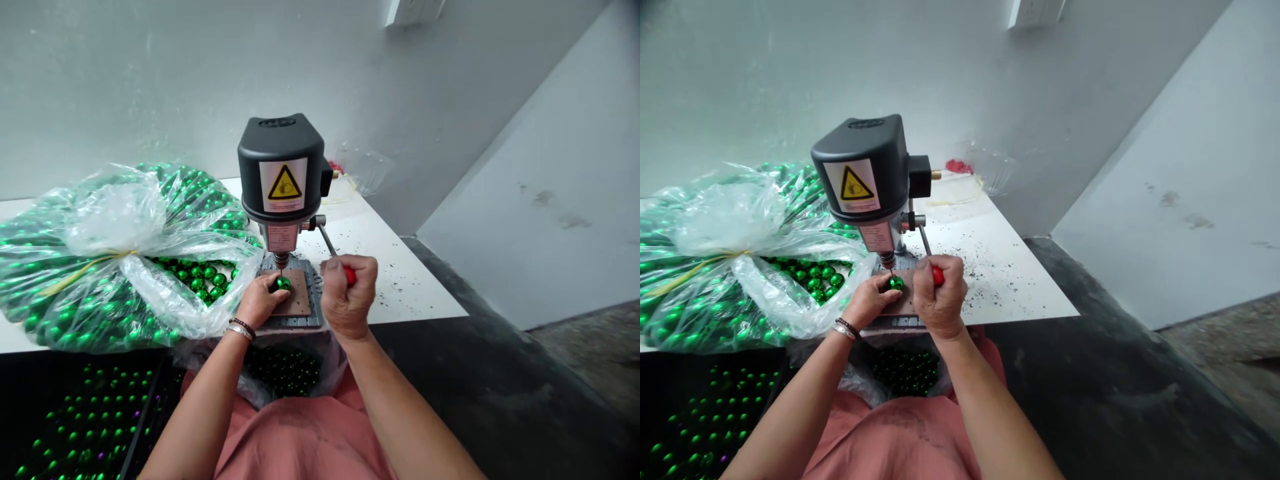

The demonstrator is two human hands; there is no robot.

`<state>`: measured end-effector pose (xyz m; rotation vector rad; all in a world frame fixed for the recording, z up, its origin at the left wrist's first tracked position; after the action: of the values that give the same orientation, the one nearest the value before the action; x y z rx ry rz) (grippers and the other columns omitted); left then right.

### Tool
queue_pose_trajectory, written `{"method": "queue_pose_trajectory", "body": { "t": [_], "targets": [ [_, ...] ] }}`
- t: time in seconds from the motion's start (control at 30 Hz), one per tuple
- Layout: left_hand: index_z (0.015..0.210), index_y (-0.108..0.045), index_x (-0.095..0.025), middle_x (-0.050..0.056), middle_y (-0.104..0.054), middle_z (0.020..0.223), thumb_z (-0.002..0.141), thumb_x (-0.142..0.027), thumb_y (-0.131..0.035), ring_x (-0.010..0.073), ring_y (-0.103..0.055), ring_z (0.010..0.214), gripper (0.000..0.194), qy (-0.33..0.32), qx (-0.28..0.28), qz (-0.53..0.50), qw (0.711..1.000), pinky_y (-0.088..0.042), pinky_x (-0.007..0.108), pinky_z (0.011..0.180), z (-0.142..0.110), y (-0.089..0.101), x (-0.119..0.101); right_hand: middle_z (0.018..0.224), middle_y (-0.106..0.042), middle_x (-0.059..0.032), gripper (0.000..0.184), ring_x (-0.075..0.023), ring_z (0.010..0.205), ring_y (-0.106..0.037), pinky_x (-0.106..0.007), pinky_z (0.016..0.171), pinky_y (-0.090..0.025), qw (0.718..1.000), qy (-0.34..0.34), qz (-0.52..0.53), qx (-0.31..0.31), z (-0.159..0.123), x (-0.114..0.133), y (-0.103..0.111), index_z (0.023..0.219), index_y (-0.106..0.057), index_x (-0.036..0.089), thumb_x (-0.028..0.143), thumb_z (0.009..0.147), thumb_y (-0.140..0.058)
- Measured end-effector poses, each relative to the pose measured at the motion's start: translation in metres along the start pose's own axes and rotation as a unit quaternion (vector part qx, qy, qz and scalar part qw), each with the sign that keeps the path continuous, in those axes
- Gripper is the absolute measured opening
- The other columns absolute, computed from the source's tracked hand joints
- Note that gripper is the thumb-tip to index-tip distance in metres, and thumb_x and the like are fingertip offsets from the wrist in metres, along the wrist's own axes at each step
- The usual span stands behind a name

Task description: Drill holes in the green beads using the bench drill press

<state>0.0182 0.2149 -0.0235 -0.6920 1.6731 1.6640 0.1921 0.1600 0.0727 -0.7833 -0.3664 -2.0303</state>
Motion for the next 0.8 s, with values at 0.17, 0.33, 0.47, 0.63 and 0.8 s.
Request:
{"method": "queue_pose_trajectory", "body": {
  "t": [0.17, 0.33, 0.47, 0.63, 0.8],
  "targets": [
    [0.096, -0.069, -0.019, 0.003, -0.069, 0.082, 0.069, -0.029, -0.064, 0.0181, -0.059, 0.077, 0.03, 0.013, -0.015, -0.002, 1.0, -0.044, 0.03, 0.077, 0.0, -0.002, 0.003, 0.058, -0.048, 0.0059, 0.013, -0.0032, 0.048, -0.044, -0.018, 0.048, -0.038, 1.0, -0.005, -0.007, -0.02, 0.041, 0.025, -0.003, 0.074, -0.046, 0.019, 0.029, 0.08, -0.051],
    [0.1, -0.066, -0.017, 0.002, -0.065, 0.076, 0.068, -0.03, -0.062, 0.0153, -0.055, 0.068, 0.035, 0.035, -0.031, 0.004, 0.999, -0.042, 0.026, 0.065, -0.017, 0.006, -0.001, 0.049, -0.034, 0.0072, 0.03, -0.0032, 0.047, -0.029, -0.021, 0.05, -0.029, 0.992, -0.077, -0.074, 0.062, 0.107, 0.039, -0.026, 0.057, -0.037, 0.019, 0.034, 0.078, -0.053],
    [0.111, -0.063, -0.018, 0.003, -0.066, 0.083, 0.063, -0.023, -0.064, 0.0154, -0.057, 0.071, 0.048, -0.004, 0.089, -0.011, 0.996, -0.044, 0.026, 0.067, -0.05, 0.011, -0.02, 0.049, -0.031, 0.0071, 0.03, -0.0036, 0.048, -0.026, -0.021, 0.05, -0.026, 0.989, -0.106, -0.075, 0.069, 0.114, 0.034, -0.028, 0.056, -0.037, 0.019, 0.031, 0.077, -0.054],
    [0.116, -0.062, -0.021, 0.003, -0.068, 0.083, 0.072, -0.035, -0.061, 0.0146, -0.058, 0.066, 0.047, -0.006, 0.061, -0.026, 0.998, -0.045, 0.025, 0.065, -0.062, 0.06, -0.034, 0.052, -0.036, 0.0071, 0.026, -0.0034, 0.049, -0.031, -0.021, 0.05, -0.029, 0.993, -0.092, -0.048, 0.057, 0.105, 0.029, -0.028, 0.061, -0.039, 0.019, 0.033, 0.078, -0.052],
    [0.104, -0.068, -0.014, 0.01, -0.068, 0.096, 0.078, -0.022, -0.046, 0.0234, -0.061, 0.092, 0.035, 0.061, -0.2, 0.16, 0.965, -0.044, 0.031, 0.085, -0.021, 0.135, 0.003, 0.056, -0.04, 0.0062, 0.026, -0.004, 0.052, -0.036, -0.022, 0.054, -0.034, 0.994, -0.089, -0.035, 0.055, 0.103, 0.028, -0.027, 0.063, -0.039, 0.019, 0.036, 0.079, -0.051]
  ]
}}
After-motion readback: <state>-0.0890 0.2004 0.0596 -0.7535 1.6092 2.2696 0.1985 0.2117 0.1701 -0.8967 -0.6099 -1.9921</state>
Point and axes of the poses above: each hand's wrist, its own z-axis towards the middle knuckle, its own y-axis out of the back of the hand, x = y × z, the point moved 8 cm from there along z, towards the middle knuckle
